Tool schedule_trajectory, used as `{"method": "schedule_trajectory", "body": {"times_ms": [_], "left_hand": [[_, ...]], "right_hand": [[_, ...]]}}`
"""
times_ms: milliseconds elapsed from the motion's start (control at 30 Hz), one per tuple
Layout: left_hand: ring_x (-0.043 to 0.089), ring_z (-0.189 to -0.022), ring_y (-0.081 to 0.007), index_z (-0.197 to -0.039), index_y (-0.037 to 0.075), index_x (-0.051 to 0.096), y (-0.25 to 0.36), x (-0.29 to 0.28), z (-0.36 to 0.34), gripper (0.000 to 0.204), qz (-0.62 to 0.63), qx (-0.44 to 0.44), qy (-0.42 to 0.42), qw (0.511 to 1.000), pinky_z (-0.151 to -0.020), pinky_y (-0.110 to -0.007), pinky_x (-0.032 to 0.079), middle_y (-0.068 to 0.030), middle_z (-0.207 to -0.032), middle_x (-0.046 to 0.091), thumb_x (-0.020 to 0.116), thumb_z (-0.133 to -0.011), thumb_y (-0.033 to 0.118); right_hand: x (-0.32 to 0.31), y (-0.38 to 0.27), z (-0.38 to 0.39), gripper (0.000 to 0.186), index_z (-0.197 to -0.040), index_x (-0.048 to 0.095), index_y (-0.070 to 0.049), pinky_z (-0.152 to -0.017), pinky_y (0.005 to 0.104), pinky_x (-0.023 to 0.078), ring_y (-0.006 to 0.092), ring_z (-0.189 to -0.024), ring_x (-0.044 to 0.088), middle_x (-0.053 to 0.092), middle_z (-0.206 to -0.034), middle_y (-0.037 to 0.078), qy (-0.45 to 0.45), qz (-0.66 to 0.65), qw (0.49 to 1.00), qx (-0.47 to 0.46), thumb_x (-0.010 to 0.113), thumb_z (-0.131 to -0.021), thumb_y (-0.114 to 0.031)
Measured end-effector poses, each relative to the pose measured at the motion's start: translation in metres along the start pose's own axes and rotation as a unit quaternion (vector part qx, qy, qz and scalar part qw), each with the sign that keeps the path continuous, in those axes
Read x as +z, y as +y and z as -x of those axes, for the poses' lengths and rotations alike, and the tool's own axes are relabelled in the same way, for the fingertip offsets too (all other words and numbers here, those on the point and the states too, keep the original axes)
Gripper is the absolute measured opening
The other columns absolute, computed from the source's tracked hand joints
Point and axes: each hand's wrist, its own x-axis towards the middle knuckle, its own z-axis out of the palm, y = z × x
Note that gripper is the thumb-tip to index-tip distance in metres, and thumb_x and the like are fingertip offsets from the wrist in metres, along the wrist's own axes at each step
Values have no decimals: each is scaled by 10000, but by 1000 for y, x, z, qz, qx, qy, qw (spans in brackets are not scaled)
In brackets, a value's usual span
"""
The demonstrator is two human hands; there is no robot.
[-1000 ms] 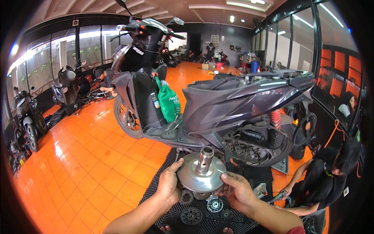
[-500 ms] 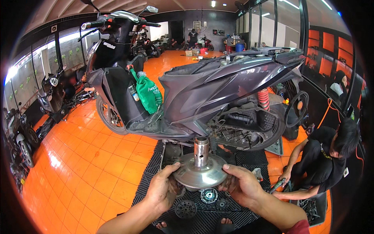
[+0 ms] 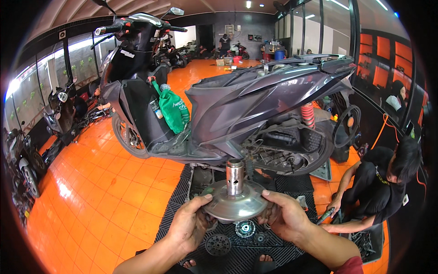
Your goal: The person sprays a metal component with liquid from a can, wipes it with a cloth, and handles mechanical parts including a spring and a gear while squatting on the floor.
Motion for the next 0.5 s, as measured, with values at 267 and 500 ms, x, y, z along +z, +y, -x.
{"method": "schedule_trajectory", "body": {"times_ms": [267, 500], "left_hand": [[563, -874, -126, -1063, 67, 649, 3, 2, 7, 224, 8, -4, 2, 1000, -819, -332, 418, -6, -981, 663, 669, -910, 231], [554, -879, -116, -1013, 70, 651, 5, 4, 11, 184, 7, -7, 7, 1000, -815, -321, 413, -9, -965, 656, 679, -907, 219]], "right_hand": [[2, -1, 0, 273, -988, 639, 26, -676, 347, 547, 227, -697, 680, 704, -831, 138, 5, -6, 1000, -1, 565, -997, -237], [2, -1, -1, 273, -1005, 642, 27, -672, 340, 544, 213, -713, 679, 707, -847, 129, 6, -9, 1000, 5, 566, -997, -235]]}}
